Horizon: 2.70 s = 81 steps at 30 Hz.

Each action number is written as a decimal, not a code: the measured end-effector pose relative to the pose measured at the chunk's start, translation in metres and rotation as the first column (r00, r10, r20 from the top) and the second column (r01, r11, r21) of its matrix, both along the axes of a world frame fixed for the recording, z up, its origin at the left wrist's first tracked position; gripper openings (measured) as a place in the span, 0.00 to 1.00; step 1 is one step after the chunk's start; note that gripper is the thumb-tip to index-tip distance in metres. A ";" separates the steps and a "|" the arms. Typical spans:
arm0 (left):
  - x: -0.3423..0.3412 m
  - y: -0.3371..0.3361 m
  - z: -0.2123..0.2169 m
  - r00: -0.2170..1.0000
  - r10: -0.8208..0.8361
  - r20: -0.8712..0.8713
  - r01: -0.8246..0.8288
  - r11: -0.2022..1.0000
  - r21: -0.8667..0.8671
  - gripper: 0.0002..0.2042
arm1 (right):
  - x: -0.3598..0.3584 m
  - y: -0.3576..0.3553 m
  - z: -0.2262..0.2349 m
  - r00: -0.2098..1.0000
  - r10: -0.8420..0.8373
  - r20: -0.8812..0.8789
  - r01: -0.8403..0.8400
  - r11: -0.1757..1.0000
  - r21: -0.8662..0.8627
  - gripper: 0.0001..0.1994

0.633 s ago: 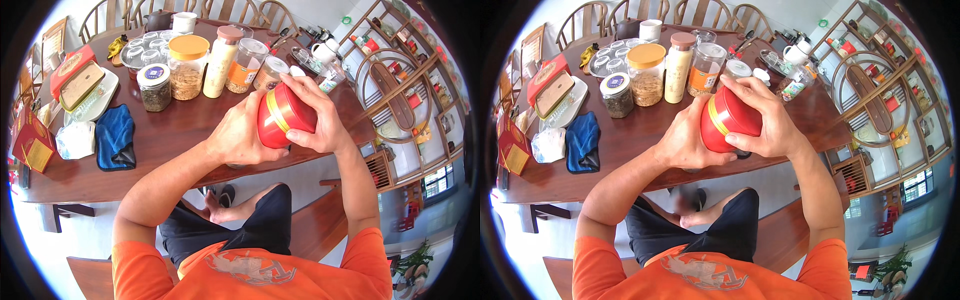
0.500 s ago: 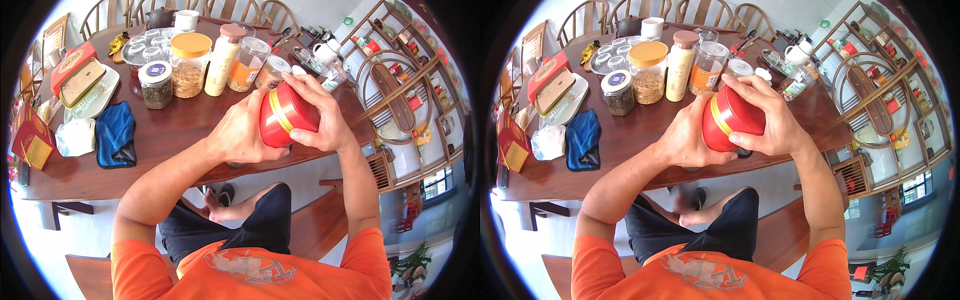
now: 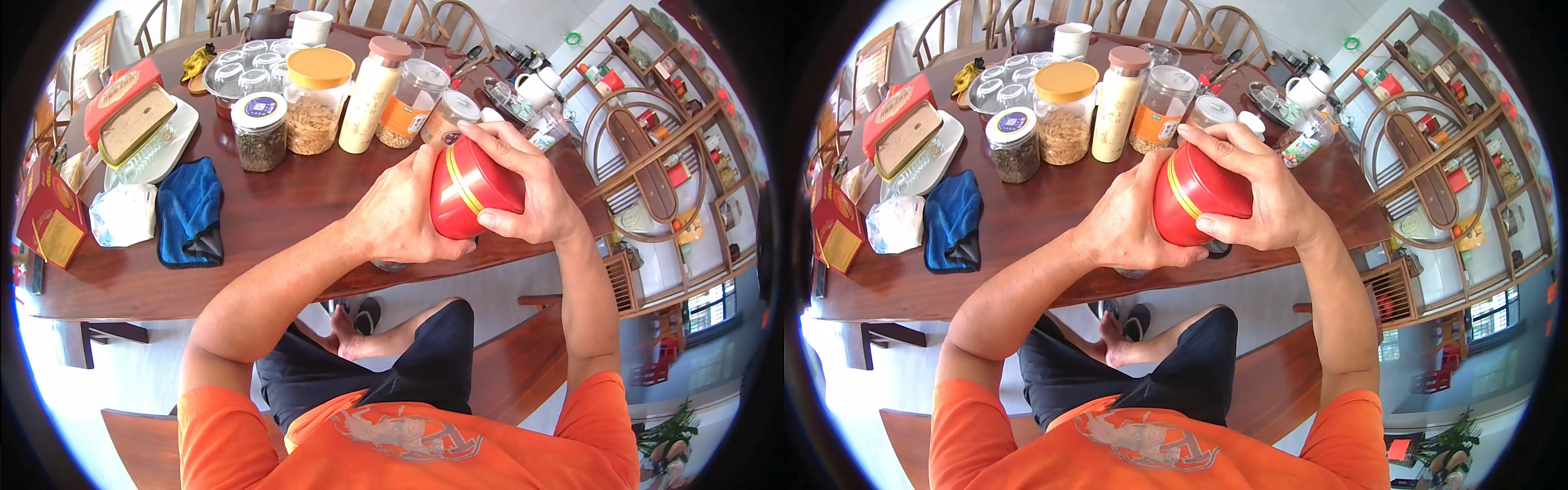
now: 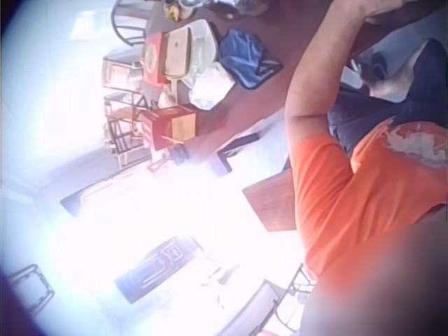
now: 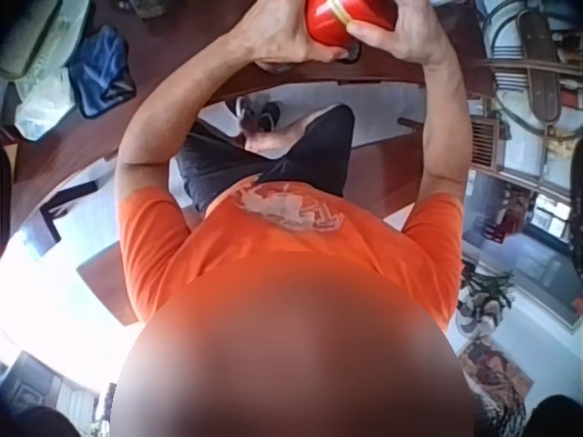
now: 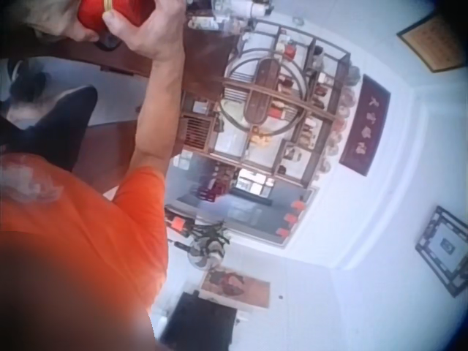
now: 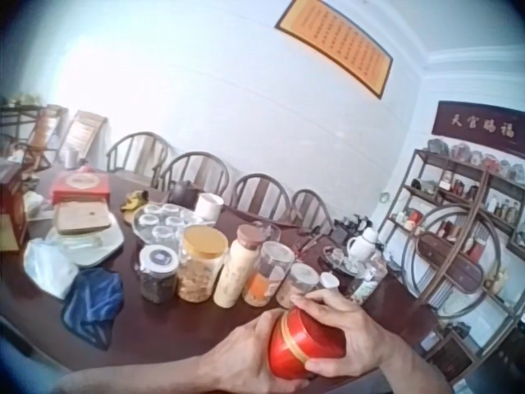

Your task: The person wipes several containers on a dining table using a cloth. They handle a small yellow jar, a clear jar with dried fruit, and a red cylindrical tin, wiping each one individually before placing them back on the table.

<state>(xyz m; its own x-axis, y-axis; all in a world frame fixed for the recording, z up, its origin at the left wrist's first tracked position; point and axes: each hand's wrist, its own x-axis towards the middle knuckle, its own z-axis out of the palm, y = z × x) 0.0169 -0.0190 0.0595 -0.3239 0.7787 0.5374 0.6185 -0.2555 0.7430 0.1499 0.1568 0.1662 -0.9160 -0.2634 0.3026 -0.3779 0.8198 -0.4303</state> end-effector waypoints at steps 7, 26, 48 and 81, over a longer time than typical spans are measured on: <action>-0.001 0.003 -0.006 0.999 0.041 0.023 -0.041 0.999 0.018 0.55 | -0.003 -0.005 -0.008 0.996 -0.007 -0.093 0.024 0.983 0.182 0.52; -0.008 0.009 -0.011 0.993 0.108 -0.050 -0.092 0.965 0.245 0.66 | -0.009 0.008 -0.039 0.992 -0.091 -0.084 0.064 0.957 -0.282 0.63; -0.019 0.016 -0.047 0.895 -0.316 0.316 0.301 0.949 0.095 0.53 | 0.073 -0.018 -0.136 0.914 -0.405 -0.002 0.206 0.470 -0.858 0.49; -0.003 0.036 -0.067 0.833 -0.123 -0.539 -0.165 0.875 -0.454 0.38 | 0.031 0.510 -0.162 -0.152 -0.987 -0.059 0.888 -0.110 -0.446 0.54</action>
<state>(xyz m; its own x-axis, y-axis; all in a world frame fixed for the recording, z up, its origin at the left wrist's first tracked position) 0.0140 0.0174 -0.0071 -0.1149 0.9727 0.2018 0.9497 0.0479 0.3096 0.1804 0.6671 0.0042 0.0365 0.8964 0.4418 0.5990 0.3342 -0.7277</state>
